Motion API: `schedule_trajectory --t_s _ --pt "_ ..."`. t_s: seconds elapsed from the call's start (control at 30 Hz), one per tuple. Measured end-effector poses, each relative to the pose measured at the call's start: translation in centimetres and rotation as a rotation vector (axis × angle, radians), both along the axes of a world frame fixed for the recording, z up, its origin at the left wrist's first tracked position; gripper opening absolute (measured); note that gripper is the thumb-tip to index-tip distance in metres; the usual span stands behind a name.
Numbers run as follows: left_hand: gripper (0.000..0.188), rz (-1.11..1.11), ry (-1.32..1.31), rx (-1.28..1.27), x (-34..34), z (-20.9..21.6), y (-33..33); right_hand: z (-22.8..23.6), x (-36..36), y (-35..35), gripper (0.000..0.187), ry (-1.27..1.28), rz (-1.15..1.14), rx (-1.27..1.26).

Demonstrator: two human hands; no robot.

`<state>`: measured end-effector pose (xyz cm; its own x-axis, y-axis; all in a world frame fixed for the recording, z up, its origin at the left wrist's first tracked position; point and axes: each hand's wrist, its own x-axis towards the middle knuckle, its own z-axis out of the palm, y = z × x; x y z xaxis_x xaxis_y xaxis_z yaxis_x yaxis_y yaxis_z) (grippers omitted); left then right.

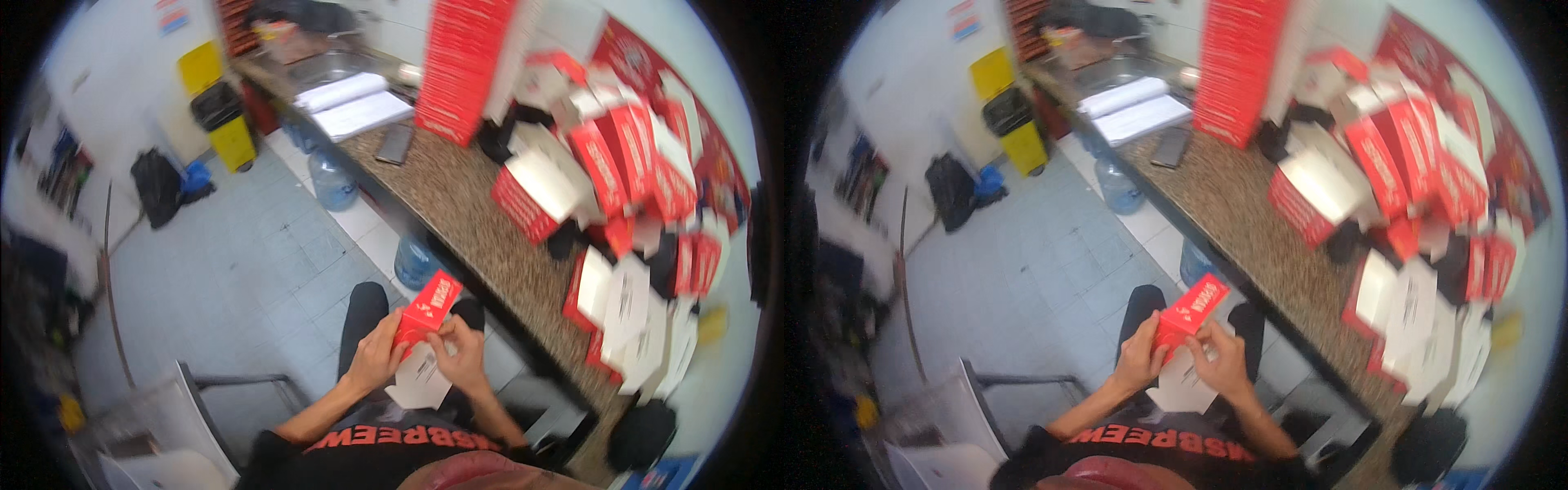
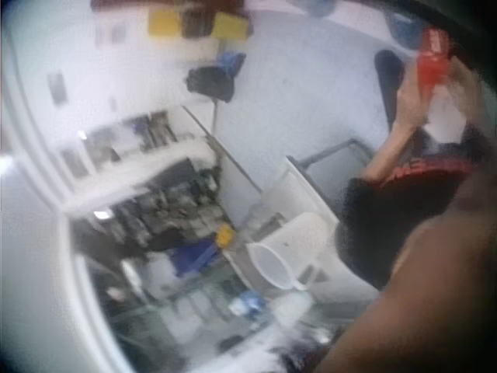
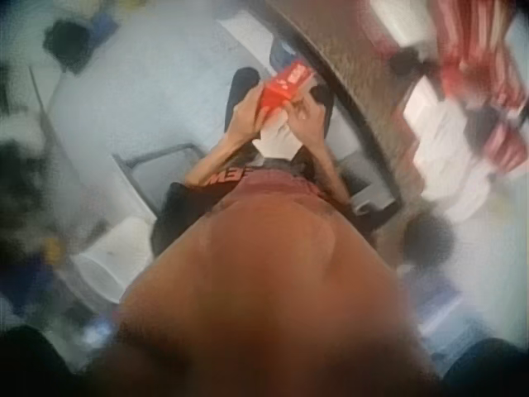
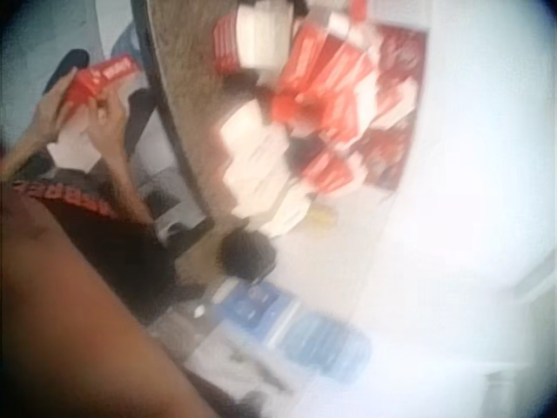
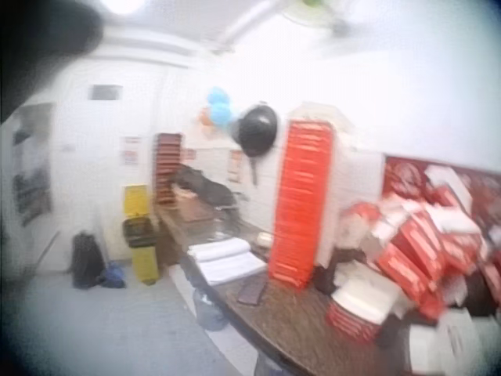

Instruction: The person assembles red and white cardboard food boxes by folding the flat pieces into shape and interlocking the tabs. They handle the boxes one at a time, folding them on their lap and placing the finished units onto a growing stack on the counter.

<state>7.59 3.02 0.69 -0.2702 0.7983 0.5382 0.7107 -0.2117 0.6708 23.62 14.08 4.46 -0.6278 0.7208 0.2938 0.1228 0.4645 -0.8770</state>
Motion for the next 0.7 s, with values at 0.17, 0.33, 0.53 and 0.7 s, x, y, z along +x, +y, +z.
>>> schedule_trajectory --t_s 0.17,0.33,0.53,0.7 --pt "0.071 -0.073 0.022 -0.038 -1.0 -1.9 0.1 0.6 0.0 0.4 0.015 0.135 -0.007 0.130" --pt "0.070 -0.147 0.097 -0.131 -2.1 -1.3 0.8 -0.8 0.2 0.1 0.014 0.210 -0.098 0.077" --pt "0.066 -0.089 -0.046 -0.157 -1.6 -2.1 2.0 -5.3 -2.5 -2.9 0.015 0.626 -0.004 -0.476" --pt "0.072 -0.070 0.060 0.076 -0.2 0.5 2.2 0.0 -1.8 0.7 0.036 0.825 0.134 -1.039"
